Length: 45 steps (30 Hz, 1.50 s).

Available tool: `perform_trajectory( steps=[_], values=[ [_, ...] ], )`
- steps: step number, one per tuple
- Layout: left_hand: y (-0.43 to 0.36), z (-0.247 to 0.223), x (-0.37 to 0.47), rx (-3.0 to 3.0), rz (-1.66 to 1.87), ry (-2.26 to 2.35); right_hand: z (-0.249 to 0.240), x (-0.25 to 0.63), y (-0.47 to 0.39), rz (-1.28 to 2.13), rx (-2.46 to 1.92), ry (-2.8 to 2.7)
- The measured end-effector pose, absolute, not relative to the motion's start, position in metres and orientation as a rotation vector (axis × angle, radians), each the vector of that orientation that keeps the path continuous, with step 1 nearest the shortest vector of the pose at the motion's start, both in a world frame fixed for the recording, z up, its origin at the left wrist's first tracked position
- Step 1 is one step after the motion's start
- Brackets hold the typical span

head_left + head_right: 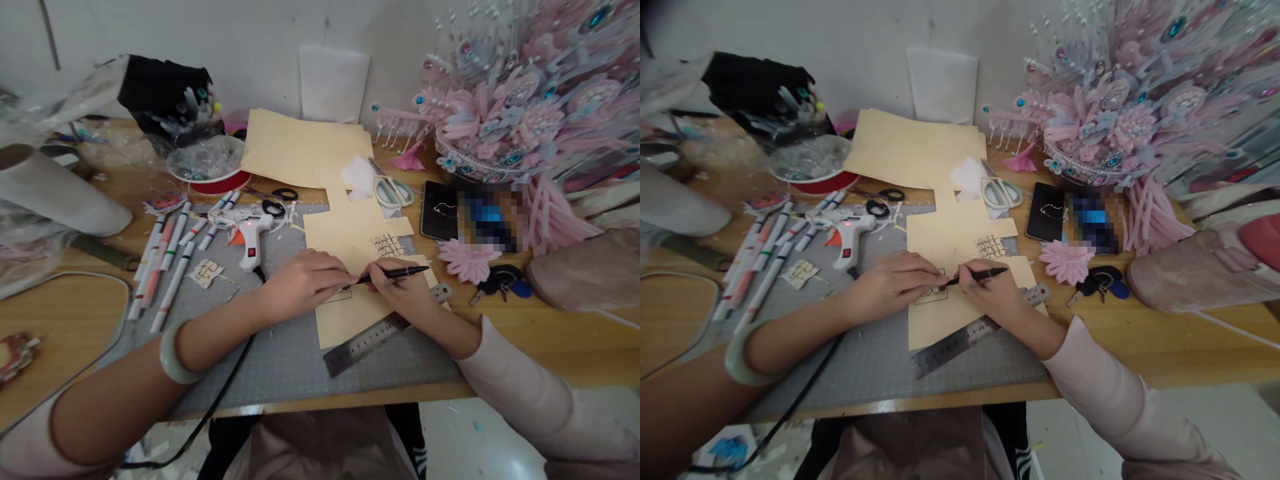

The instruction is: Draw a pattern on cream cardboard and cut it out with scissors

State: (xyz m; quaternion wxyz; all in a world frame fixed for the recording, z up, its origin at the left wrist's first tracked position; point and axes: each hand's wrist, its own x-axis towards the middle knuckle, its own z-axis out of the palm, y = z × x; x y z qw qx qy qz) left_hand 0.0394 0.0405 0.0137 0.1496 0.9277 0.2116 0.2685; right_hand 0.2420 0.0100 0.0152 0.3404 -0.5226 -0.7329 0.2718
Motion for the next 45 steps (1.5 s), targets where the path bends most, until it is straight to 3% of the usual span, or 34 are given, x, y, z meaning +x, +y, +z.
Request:
perform_trajectory(
  steps=[10,23,37,45],
  values=[
    [0.041,0.013,0.041,2.647,0.791,0.588,0.014,0.244,0.001,0.673,-1.182,-1.981],
    [0.041,0.010,0.039,2.626,0.825,0.575,0.002,0.248,-0.002,0.031,-0.644,-2.401],
    [0.042,0.011,0.039,2.617,0.813,0.569,0.002,0.255,-0.003,0.126,-0.719,-2.376],
    [0.042,0.009,0.037,2.606,0.821,0.586,0.021,0.251,-0.004,0.444,-0.987,-2.179]
  ],
)
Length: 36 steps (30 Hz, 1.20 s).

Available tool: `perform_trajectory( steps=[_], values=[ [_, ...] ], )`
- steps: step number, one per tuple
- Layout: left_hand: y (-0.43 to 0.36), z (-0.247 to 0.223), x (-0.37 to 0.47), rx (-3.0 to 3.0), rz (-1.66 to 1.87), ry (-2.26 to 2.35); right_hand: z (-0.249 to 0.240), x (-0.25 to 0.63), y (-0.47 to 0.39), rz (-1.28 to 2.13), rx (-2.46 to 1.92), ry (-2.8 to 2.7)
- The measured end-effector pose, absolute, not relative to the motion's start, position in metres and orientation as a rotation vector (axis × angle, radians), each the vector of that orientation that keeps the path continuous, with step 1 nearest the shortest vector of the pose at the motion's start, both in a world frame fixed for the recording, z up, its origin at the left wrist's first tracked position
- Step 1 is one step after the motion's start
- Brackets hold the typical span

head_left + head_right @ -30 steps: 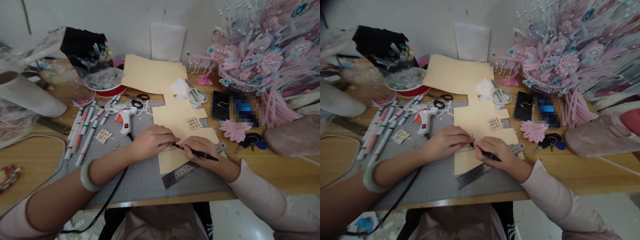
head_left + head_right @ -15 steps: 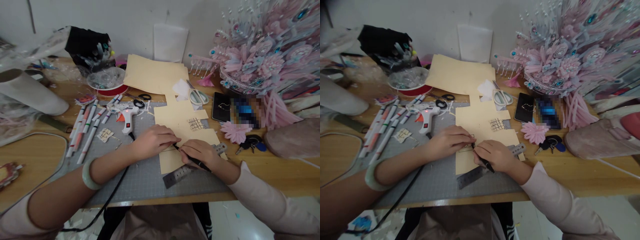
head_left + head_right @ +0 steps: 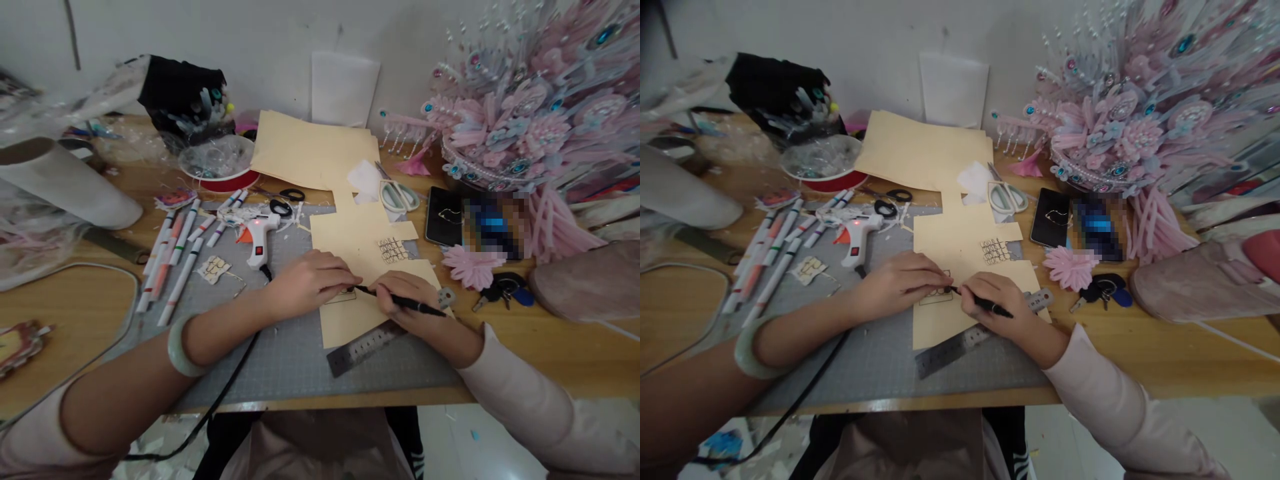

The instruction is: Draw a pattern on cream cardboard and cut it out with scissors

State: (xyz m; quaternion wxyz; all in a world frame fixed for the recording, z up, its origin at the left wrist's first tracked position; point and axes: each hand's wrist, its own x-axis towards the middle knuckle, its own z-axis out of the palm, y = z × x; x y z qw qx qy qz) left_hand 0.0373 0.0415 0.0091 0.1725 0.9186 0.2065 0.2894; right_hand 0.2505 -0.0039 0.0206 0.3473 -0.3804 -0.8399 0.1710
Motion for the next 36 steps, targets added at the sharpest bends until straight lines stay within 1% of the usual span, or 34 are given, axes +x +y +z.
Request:
perform_trajectory(
  steps=[4,8,16,36],
  values=[
    [0.046,0.017,0.027,2.531,0.895,0.672,0.018,0.251,0.001,0.456,-1.103,-2.005],
    [0.051,0.025,0.014,2.449,0.987,0.645,0.020,0.252,0.003,0.484,-1.140,-1.944],
    [0.051,0.020,0.011,2.461,0.826,0.492,0.020,0.253,0.002,0.513,-1.126,-1.979],
    [0.050,0.019,0.011,2.545,0.812,0.554,0.021,0.253,0.003,0.514,-1.110,-2.057]
  ],
)
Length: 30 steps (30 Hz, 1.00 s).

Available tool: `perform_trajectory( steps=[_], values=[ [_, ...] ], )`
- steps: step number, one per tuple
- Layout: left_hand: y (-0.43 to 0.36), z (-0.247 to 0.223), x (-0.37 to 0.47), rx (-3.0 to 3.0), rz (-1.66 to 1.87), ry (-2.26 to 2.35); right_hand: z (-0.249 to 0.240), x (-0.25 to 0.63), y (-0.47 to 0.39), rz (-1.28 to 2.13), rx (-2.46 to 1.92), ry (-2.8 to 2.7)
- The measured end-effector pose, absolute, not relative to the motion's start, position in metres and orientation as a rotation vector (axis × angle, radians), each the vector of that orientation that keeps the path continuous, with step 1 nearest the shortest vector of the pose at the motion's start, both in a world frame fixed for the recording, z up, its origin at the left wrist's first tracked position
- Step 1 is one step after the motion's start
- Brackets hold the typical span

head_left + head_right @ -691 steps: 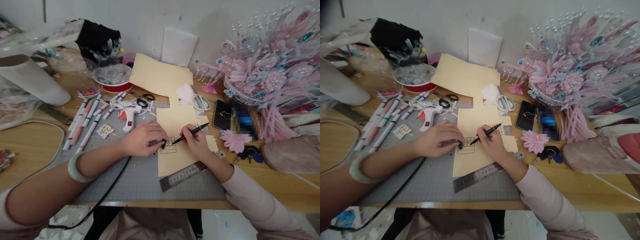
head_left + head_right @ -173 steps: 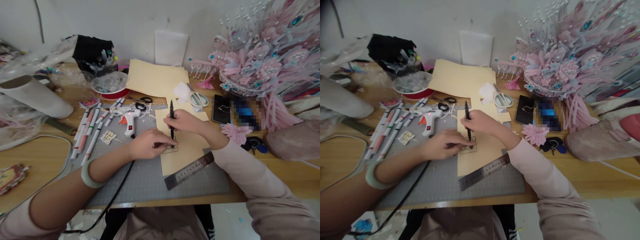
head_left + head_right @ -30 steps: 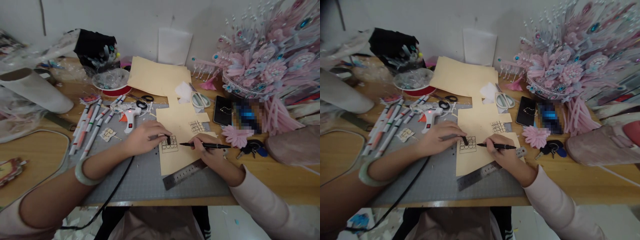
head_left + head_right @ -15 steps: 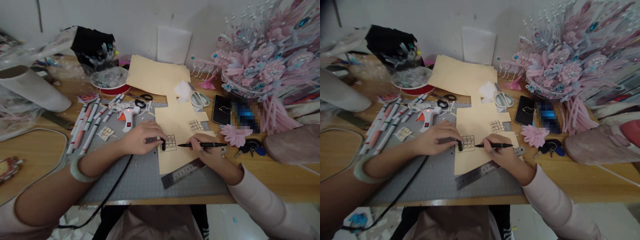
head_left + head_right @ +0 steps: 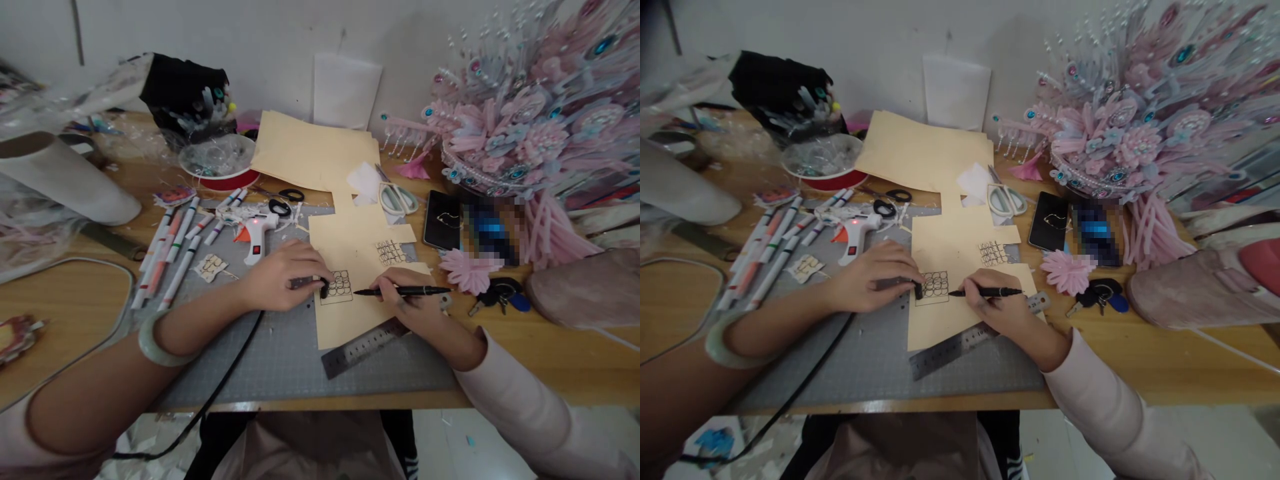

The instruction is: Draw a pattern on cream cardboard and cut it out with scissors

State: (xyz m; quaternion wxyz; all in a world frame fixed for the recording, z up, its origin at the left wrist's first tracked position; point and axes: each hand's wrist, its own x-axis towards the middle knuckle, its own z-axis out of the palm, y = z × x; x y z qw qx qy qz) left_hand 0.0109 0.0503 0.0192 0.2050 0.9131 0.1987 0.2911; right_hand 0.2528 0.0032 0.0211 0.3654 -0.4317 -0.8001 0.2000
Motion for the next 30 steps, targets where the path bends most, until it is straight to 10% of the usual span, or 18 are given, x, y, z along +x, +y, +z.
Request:
perform_trajectory(
  steps=[30],
  values=[
    [0.0500,0.0212,0.0135,2.551,0.825,0.508,0.0212,0.2515,0.0040,0.529,-1.095,-2.075]
  ],
)
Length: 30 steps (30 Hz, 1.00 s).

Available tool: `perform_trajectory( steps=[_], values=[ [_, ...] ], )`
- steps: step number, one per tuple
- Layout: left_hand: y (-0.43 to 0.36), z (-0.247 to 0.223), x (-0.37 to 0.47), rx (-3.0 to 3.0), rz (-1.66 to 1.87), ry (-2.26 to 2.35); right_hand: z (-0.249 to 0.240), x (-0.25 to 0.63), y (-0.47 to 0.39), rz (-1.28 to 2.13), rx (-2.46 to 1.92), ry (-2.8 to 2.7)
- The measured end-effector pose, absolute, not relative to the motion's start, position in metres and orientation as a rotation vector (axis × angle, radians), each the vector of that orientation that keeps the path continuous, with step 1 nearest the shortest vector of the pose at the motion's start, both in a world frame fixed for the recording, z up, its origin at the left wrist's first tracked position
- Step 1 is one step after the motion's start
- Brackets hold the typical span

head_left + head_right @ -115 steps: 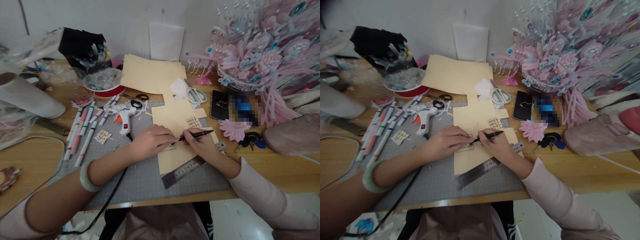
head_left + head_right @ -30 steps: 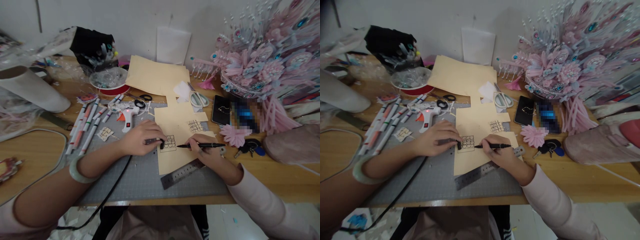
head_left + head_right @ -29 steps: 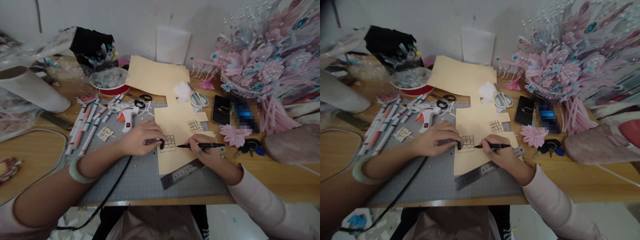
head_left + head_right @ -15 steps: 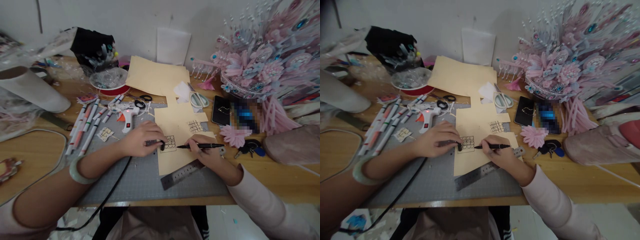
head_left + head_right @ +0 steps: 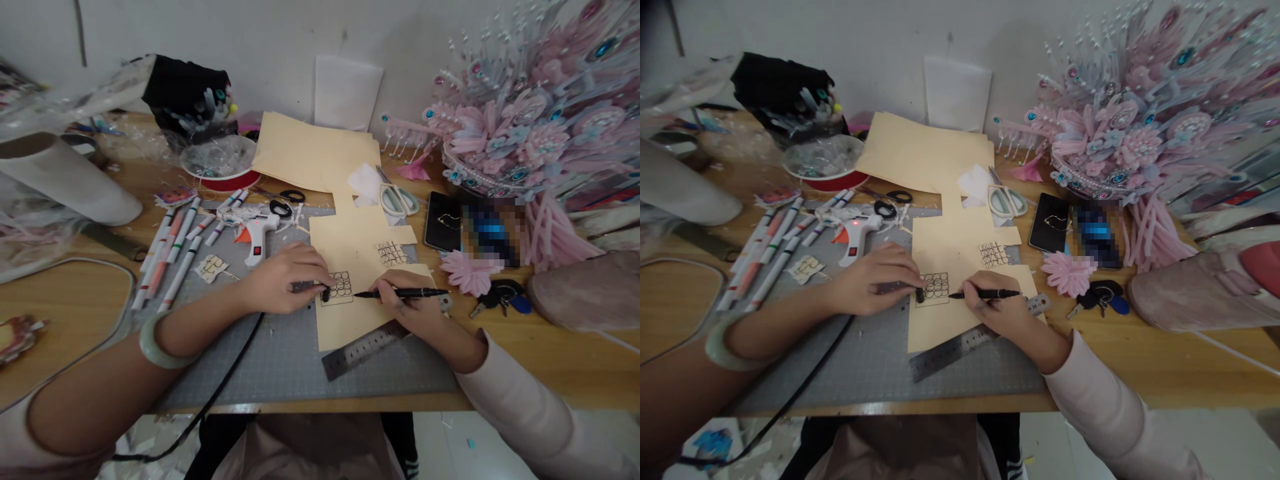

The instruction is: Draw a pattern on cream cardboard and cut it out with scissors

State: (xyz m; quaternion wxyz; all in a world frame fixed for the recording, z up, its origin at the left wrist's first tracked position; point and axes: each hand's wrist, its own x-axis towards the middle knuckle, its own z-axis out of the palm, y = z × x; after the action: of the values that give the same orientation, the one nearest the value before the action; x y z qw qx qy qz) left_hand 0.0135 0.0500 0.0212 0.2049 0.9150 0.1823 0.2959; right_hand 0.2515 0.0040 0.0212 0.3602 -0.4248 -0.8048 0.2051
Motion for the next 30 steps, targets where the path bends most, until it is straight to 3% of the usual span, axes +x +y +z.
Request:
perform_trajectory(
  steps=[11,19,30],
  values=[
    [0.045,0.029,0.016,2.578,0.732,0.442,0.027,0.249,-0.004,0.505,-1.060,-2.106],
    [0.047,0.031,0.015,2.507,0.662,0.453,0.023,0.238,-0.015,0.569,-0.767,-2.247],
    [0.047,0.028,0.015,2.477,0.673,0.452,0.006,0.224,-0.011,0.102,-0.541,-2.465]
  ],
)
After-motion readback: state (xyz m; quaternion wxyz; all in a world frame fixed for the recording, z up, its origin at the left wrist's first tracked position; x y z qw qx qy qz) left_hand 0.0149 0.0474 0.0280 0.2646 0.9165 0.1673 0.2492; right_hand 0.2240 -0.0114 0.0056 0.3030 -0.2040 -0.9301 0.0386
